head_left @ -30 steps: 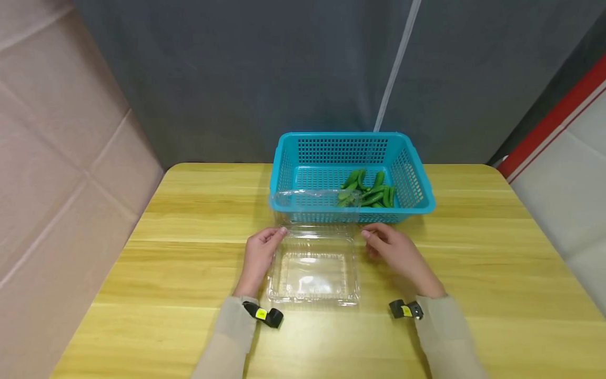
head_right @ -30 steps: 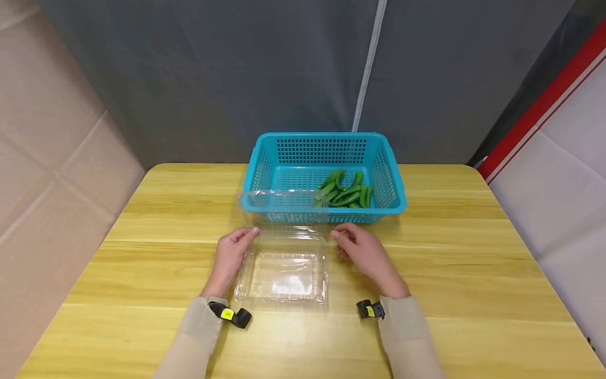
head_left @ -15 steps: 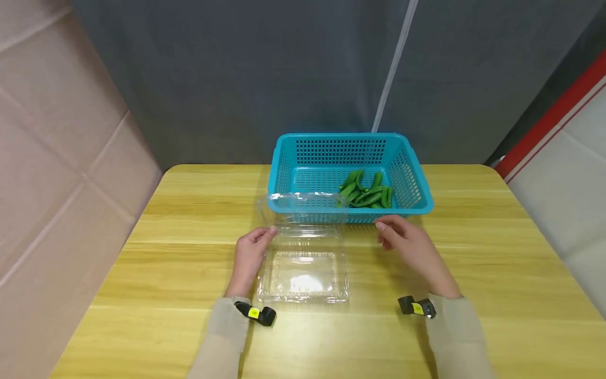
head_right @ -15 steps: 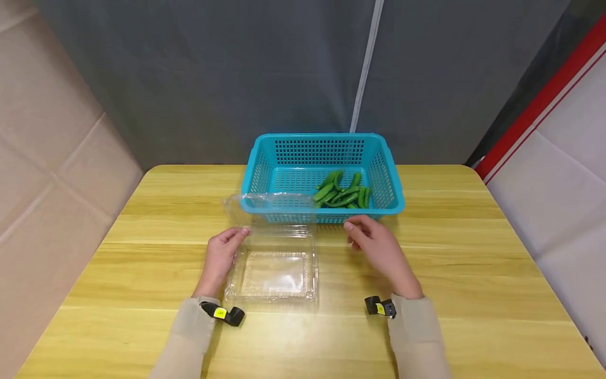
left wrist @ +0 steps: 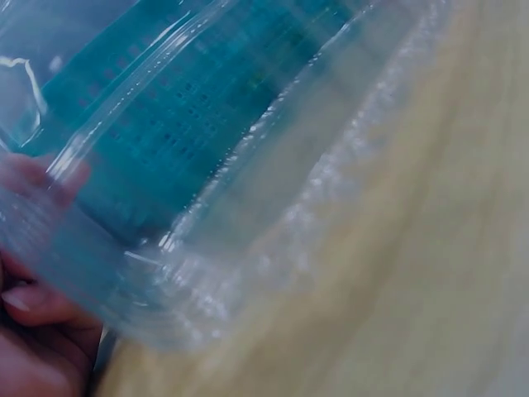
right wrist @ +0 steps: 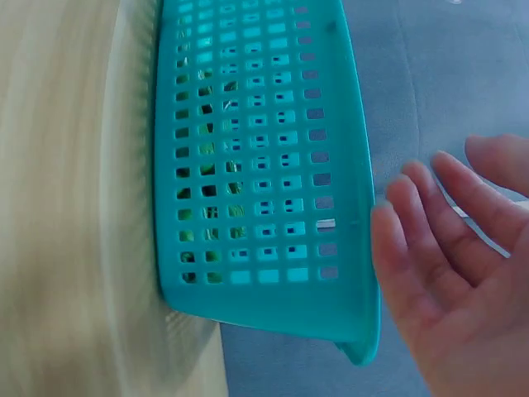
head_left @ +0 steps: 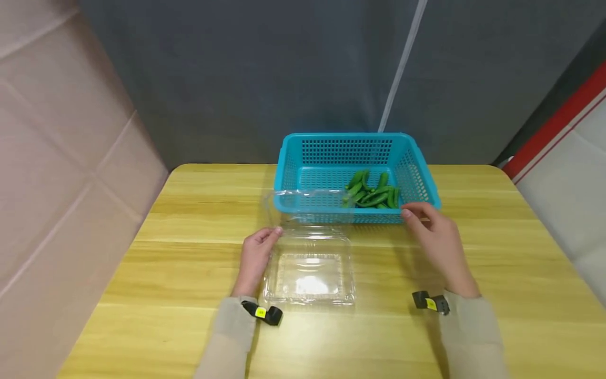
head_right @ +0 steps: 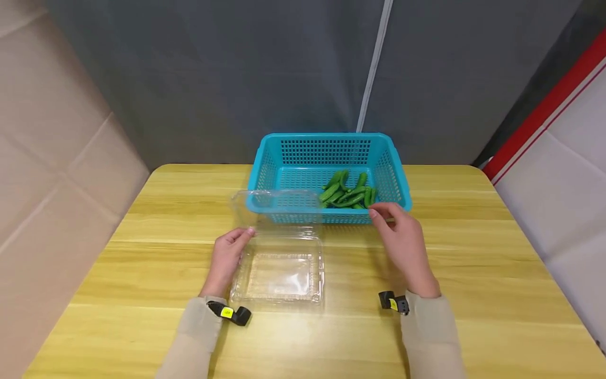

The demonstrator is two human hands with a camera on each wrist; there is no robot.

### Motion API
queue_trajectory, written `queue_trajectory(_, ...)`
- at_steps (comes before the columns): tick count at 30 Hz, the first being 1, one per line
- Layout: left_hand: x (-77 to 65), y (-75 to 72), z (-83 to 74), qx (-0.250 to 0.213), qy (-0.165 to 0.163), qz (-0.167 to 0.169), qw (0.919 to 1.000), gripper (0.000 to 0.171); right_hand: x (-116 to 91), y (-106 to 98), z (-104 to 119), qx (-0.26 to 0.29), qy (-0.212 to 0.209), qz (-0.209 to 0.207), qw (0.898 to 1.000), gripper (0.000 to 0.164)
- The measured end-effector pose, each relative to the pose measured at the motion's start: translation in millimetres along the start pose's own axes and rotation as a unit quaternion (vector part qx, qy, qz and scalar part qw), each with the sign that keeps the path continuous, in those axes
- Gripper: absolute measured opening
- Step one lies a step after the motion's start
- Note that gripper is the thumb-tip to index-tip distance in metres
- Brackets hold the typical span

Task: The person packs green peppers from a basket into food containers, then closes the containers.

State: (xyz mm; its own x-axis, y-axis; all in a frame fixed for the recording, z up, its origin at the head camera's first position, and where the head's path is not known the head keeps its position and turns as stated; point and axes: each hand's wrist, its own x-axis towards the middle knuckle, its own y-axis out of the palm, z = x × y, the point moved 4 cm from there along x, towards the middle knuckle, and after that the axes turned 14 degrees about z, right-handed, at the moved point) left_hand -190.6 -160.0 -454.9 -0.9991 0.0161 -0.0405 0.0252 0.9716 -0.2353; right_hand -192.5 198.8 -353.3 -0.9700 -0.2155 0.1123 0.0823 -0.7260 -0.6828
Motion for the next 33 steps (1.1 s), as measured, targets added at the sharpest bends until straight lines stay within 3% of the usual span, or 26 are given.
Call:
queue_trajectory(8, -15.5, 2.4, -33.0, 0.006, -0.008, 0.009, 0.9999, 0.031, 21, 2, 7, -0.046, -0.041, -0.008, 0.998, 0.032)
queue_trajectory(14, -2.4, -0.4, -3.2, -0.007, -0.008, 0.006, 0.9999, 0.038, 42, 12, 7, -0.117, -0.02, 0.049, 0.992, 0.034)
queue_trajectory(16, -2.0, -1.2, -0.5, -0.005, -0.004, -0.001, 1.0, 0.039, 49, 15, 7, -0.138, -0.004, 0.077, 0.987, 0.036)
queue_trajectory(21, -1.5, -2.3, 1.2, 0.002, 0.005, -0.011, 0.9999, 0.042, 65, 17, 5, -0.175, 0.037, 0.15, 0.972, 0.044)
queue_trajectory(27, -0.7, -1.4, -2.2, -0.001, 0.006, 0.0, 1.0, 0.04, 85, 20, 1, -0.216, 0.082, 0.247, 0.941, 0.058)
queue_trajectory(33, -9.2, 2.0, -25.8, -0.007, 0.009, 0.014, 0.9998, 0.034, 101, 23, -1, -0.216, 0.081, 0.312, 0.922, 0.06)
